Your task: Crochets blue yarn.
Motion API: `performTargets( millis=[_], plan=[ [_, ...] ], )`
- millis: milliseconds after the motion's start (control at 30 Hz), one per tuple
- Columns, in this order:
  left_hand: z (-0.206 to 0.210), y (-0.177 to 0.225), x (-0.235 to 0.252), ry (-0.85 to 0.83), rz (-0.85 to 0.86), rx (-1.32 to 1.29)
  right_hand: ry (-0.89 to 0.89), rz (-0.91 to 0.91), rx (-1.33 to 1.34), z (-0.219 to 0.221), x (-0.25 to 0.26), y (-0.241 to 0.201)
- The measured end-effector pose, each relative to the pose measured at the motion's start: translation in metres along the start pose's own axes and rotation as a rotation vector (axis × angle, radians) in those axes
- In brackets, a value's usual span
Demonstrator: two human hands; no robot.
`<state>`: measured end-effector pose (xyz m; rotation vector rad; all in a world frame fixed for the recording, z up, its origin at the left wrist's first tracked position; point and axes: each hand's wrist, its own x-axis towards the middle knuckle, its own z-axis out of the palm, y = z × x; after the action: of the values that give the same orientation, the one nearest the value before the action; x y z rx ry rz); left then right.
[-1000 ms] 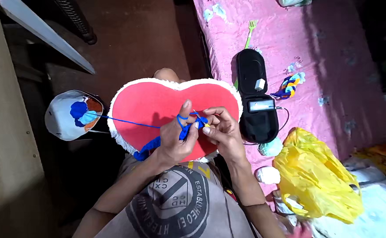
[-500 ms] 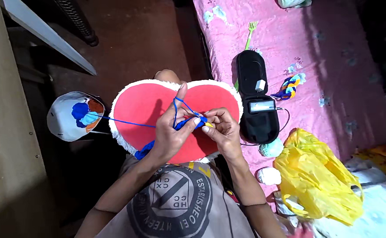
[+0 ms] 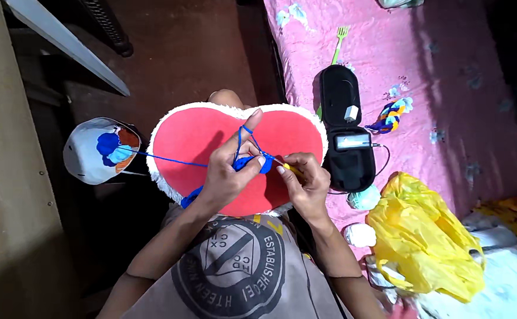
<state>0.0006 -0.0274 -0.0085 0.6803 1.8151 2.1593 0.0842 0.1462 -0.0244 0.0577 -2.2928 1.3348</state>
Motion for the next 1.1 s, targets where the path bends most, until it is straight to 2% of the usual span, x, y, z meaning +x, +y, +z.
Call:
performTargets(
  millis=[467, 700, 767, 833, 900, 967, 1033, 1100],
  plan=[
    [-0.016, 0.0, 0.008, -0.074, -0.097, -0.16, -0.105, -0.092, -0.047, -0.01, 0.006, 0.003],
    [-0.021, -0.002, 0.006, -0.082, -0.199, -0.224, -0.145, -0.014, 0.05, -0.015, 0.003, 0.008],
    [-0.021, -0.004, 0.006, -0.08, -0.247, -0.29, -0.16, 0.072, 0.159, -0.016, 0.002, 0.009],
    [-0.018, -0.005, 0.006, -0.062, -0.295, -0.333, -0.188, 0.281, 0.366, -0.018, 0.003, 0.006],
    [-0.014, -0.006, 0.005, -0.054, -0.259, -0.316, -0.226, 0.524, 0.678, -0.018, 0.006, 0.005],
    [-0.008, -0.007, 0.003, -0.038, -0.159, -0.207, -0.28, 0.685, 0.965, -0.016, 0.009, 0.006],
    [-0.001, -0.007, 0.002, -0.011, -0.082, -0.123, -0.299, 0.745, 1.107, -0.012, 0.01, 0.006],
    [0.003, -0.008, 0.002, -0.004, -0.058, -0.1, -0.269, 0.733, 1.113, -0.008, 0.012, 0.003]
  ],
)
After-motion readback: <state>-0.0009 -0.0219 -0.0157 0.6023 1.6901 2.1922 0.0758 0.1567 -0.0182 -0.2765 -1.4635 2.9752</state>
